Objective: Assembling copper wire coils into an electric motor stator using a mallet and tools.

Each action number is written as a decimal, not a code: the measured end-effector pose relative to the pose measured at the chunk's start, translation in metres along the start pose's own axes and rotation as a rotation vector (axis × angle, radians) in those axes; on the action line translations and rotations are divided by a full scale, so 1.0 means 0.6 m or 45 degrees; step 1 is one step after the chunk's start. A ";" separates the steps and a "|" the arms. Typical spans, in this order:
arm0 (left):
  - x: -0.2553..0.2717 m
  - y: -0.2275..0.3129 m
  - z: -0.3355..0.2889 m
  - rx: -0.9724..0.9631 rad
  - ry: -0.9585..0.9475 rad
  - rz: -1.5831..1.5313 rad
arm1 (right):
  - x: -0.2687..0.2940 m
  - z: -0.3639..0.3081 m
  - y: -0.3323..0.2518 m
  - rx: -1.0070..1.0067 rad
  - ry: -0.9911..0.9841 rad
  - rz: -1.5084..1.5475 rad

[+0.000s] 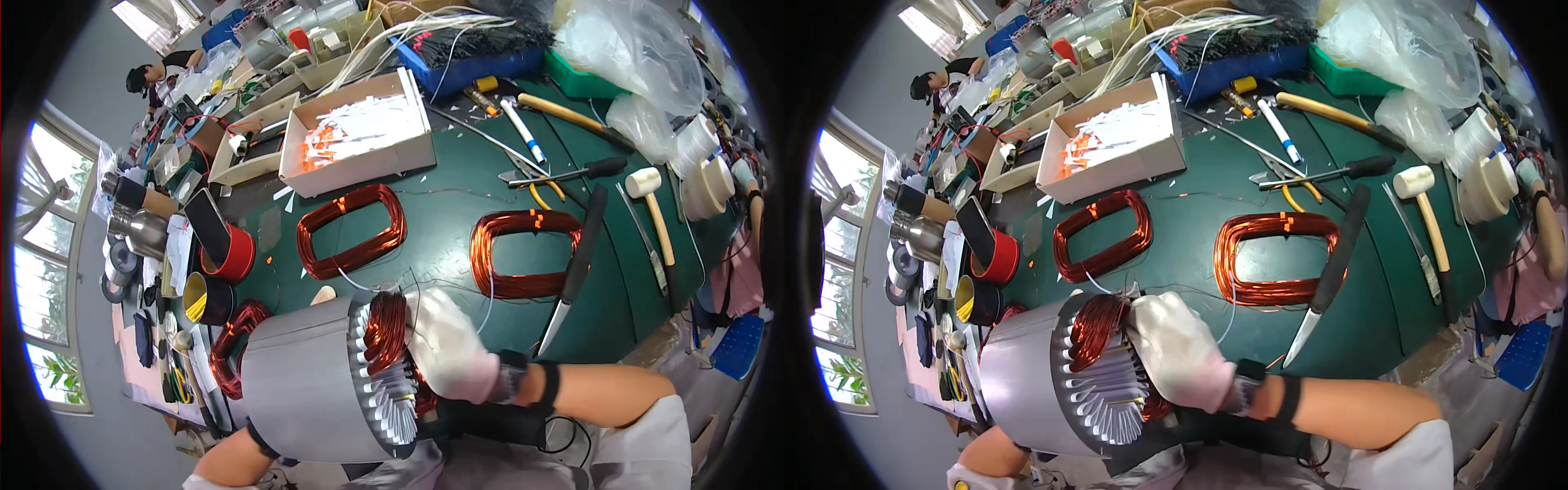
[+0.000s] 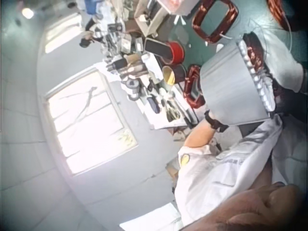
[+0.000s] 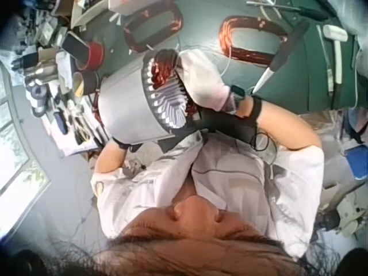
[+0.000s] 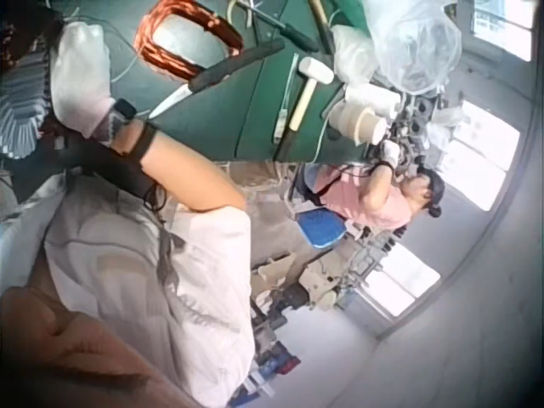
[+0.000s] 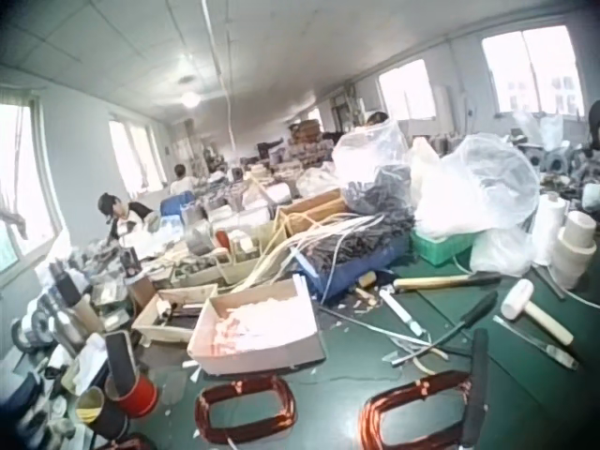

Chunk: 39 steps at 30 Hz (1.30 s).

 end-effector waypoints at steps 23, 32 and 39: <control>-0.066 0.059 -0.007 -0.359 0.671 0.150 | -0.065 0.037 0.050 -0.449 0.332 0.457; -0.069 0.081 -0.139 -0.414 0.960 0.495 | 0.014 -0.009 0.018 -0.305 0.174 0.131; -0.147 -0.001 0.053 -0.474 0.617 0.339 | -0.041 -0.042 0.005 -0.049 -0.142 -0.363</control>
Point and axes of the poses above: each hand's wrist, its own z-axis towards the middle knuckle, its own x-axis out of the back of the hand, y = z × x, the point moved 3 cm from there along z, towards the middle knuckle, and after that the axes turned 3 degrees about z, right-handed, at the moved point
